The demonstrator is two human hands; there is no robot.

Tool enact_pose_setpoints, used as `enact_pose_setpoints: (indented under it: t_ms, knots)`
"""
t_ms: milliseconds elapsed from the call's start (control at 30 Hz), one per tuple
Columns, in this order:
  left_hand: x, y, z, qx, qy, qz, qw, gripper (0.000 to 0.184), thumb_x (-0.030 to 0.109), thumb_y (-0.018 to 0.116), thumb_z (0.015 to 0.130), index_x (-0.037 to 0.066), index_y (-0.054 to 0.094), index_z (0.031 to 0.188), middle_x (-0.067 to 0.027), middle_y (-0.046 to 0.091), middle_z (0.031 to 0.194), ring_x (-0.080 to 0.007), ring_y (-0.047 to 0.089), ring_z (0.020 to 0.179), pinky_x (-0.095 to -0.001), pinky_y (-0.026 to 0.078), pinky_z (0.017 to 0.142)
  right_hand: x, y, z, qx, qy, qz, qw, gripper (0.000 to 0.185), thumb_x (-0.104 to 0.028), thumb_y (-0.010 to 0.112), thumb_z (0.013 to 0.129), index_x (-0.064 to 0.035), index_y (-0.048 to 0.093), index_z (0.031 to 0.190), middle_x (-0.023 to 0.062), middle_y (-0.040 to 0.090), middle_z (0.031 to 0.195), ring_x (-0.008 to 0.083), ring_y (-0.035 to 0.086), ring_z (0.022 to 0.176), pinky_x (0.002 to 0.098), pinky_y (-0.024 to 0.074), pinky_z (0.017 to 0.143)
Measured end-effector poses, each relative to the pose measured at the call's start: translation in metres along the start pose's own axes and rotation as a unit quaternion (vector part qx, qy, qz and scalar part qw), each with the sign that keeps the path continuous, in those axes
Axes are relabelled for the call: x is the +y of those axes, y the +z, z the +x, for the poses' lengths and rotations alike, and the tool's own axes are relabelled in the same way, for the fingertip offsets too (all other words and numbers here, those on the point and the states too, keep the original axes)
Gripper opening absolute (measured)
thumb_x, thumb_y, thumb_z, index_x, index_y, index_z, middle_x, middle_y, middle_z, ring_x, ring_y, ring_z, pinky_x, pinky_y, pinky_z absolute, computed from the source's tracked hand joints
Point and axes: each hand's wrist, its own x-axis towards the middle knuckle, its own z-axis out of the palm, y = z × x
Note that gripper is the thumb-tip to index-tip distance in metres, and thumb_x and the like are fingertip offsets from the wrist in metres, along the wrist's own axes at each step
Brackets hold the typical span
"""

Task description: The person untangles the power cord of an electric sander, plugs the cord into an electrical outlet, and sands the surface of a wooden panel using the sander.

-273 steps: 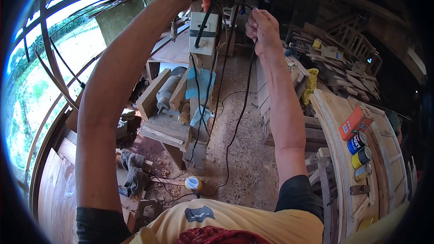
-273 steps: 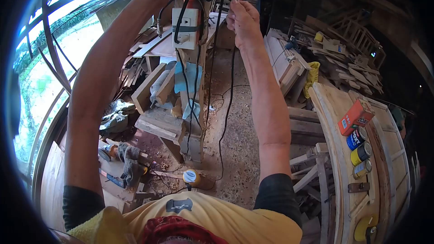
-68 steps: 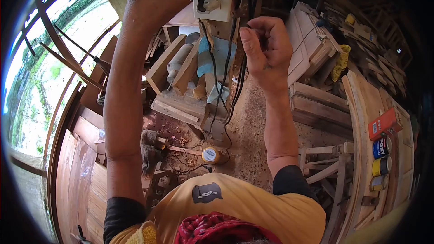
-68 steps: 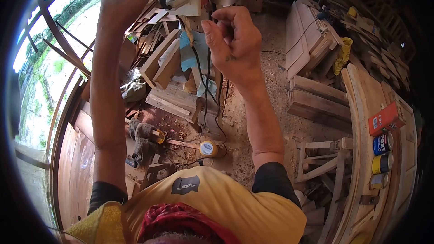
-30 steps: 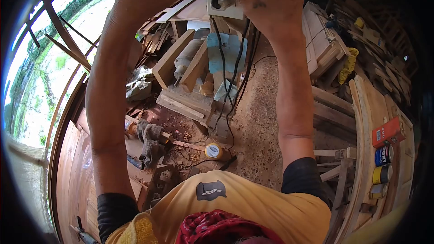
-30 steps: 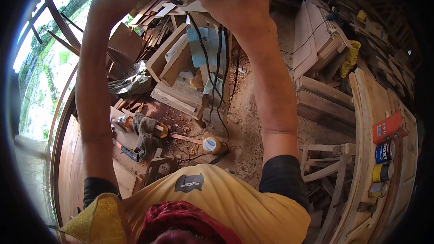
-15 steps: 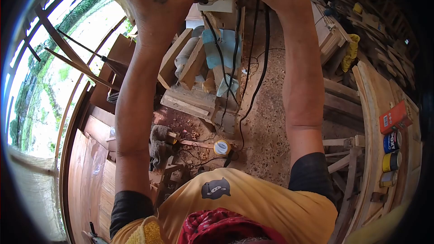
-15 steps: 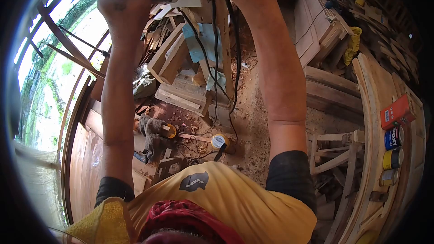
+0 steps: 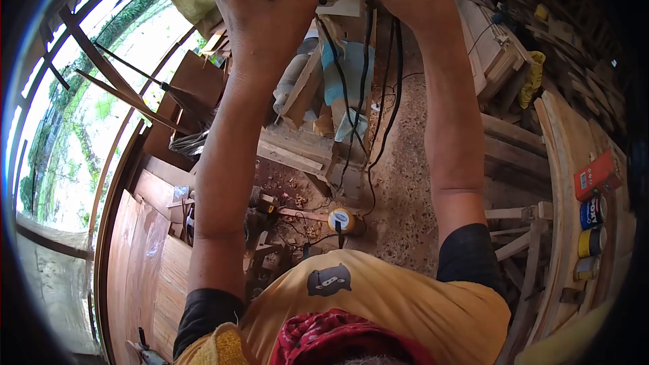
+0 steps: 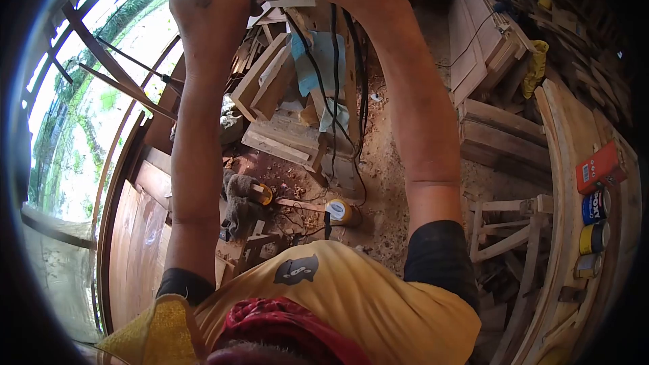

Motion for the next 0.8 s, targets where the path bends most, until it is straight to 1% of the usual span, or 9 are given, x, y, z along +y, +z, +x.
enact_pose_setpoints:
  t_ms: [33, 133, 233, 333, 433, 533, 633, 733, 800]
  knots:
    - [0.0, 0.0, 0.001, 0.006, 0.0, 0.005, 1.0, 0.005, 0.005, 0.063, 0.094, 0.0, 0.064, 0.092, -0.0019, 0.063, 0.071, -0.0077, 0.053, 0.059, -0.0268, 0.042, 0.053, -0.003, 0.001, 0.002, -0.006, 0.013, -0.004, 1.0, 0.034, -0.029, 0.068, 0.102, -0.0009, 0.062, 0.085, 0.0021, 0.056, 0.069, 0.0079, 0.049, 0.063, 0.0291, 0.0403, 0.054]
    - [-0.019, -0.002, 0.011, 0.013, 0.087, 0.057, 0.995, 0.008, 0.006, 0.063, 0.094, -0.001, 0.062, 0.09, -0.0023, 0.062, 0.07, -0.0081, 0.052, 0.059, -0.0277, 0.041, 0.054, 0.001, -0.001, 0.004, -0.006, 0.052, 0.062, 0.997, 0.034, -0.029, 0.068, 0.102, -0.0011, 0.062, 0.084, 0.002, 0.058, 0.069, 0.0078, 0.05, 0.064, 0.0289, 0.0414, 0.055]
    - [-0.008, -0.002, 0.005, 0.017, 0.049, 0.046, 0.998, 0.012, 0.006, 0.064, 0.095, 0.0, 0.059, 0.087, -0.0016, 0.059, 0.069, -0.0083, 0.05, 0.06, -0.0281, 0.04, 0.053, 0.01, 0.001, 0.004, 0.003, -0.012, 0.081, 0.997, 0.034, -0.03, 0.068, 0.102, -0.0014, 0.062, 0.084, 0.0015, 0.058, 0.069, 0.0072, 0.051, 0.064, 0.0285, 0.0414, 0.055]
    - [-0.015, 0.005, -0.002, 0.043, 0.024, -0.017, 0.999, 0.015, 0.005, 0.065, 0.095, 0.001, 0.058, 0.083, -0.0004, 0.057, 0.068, -0.0071, 0.048, 0.061, -0.0278, 0.039, 0.053, 0.001, -0.004, 0.005, -0.01, -0.031, -0.016, 0.999, 0.033, -0.028, 0.067, 0.103, -0.002, 0.061, 0.084, -0.0004, 0.059, 0.071, 0.0062, 0.051, 0.065, 0.0274, 0.0412, 0.055]
    - [-0.015, 0.013, -0.008, 0.069, 0.085, -0.003, 0.994, 0.018, 0.004, 0.067, 0.094, 0.002, 0.056, 0.08, 0.0004, 0.056, 0.068, -0.0055, 0.046, 0.061, -0.0265, 0.038, 0.052, -0.01, -0.013, 0.002, -0.026, 0.002, 0.008, 1.0, 0.03, -0.025, 0.068, 0.103, -0.0021, 0.06, 0.086, -0.0012, 0.059, 0.072, 0.0059, 0.051, 0.064, 0.026, 0.04, 0.054]
    - [0.002, 0.008, -0.006, 0.027, 0.081, 0.064, 0.994, 0.019, 0.002, 0.066, 0.094, 0.003, 0.056, 0.079, 0.0011, 0.056, 0.068, -0.0038, 0.044, 0.061, -0.0252, 0.036, 0.052, -0.02, -0.019, -0.011, -0.015, 0.118, 0.081, 0.99, 0.027, -0.023, 0.07, 0.102, -0.0023, 0.06, 0.088, -0.0015, 0.058, 0.071, 0.0054, 0.051, 0.063, 0.0254, 0.0407, 0.054]
    - [0.007, 0.001, -0.001, -0.035, 0.026, 0.019, 0.999, 0.019, 0.003, 0.065, 0.094, 0.003, 0.055, 0.078, 0.0006, 0.056, 0.068, -0.0047, 0.047, 0.058, -0.0251, 0.038, 0.05, -0.013, -0.018, -0.021, -0.005, 0.173, 0.147, 0.974, 0.021, -0.018, 0.07, 0.1, -0.0026, 0.059, 0.093, -0.0018, 0.057, 0.072, 0.0045, 0.05, 0.062, 0.0244, 0.0415, 0.054]
    - [0.016, -0.004, -0.002, -0.052, -0.023, -0.03, 0.998, 0.017, 0.003, 0.063, 0.094, 0.003, 0.056, 0.079, 0.0002, 0.057, 0.069, -0.0062, 0.051, 0.054, -0.0255, 0.039, 0.045, -0.017, -0.015, -0.028, -0.04, 0.121, 0.1, 0.987, 0.019, -0.015, 0.071, 0.098, -0.0029, 0.057, 0.097, -0.002, 0.056, 0.074, 0.0047, 0.051, 0.065, 0.0245, 0.0427, 0.056]
    - [0.004, -0.005, 0.007, -0.044, -0.025, -0.017, 0.999, 0.015, 0.004, 0.063, 0.094, 0.004, 0.056, 0.081, 0.0, 0.058, 0.07, -0.0073, 0.052, 0.052, -0.0258, 0.039, 0.043, -0.011, -0.006, -0.044, -0.061, 0.122, 0.126, 0.983, 0.021, -0.014, 0.074, 0.095, -0.0024, 0.057, 0.1, -0.002, 0.055, 0.075, 0.005, 0.051, 0.066, 0.0244, 0.042, 0.057]
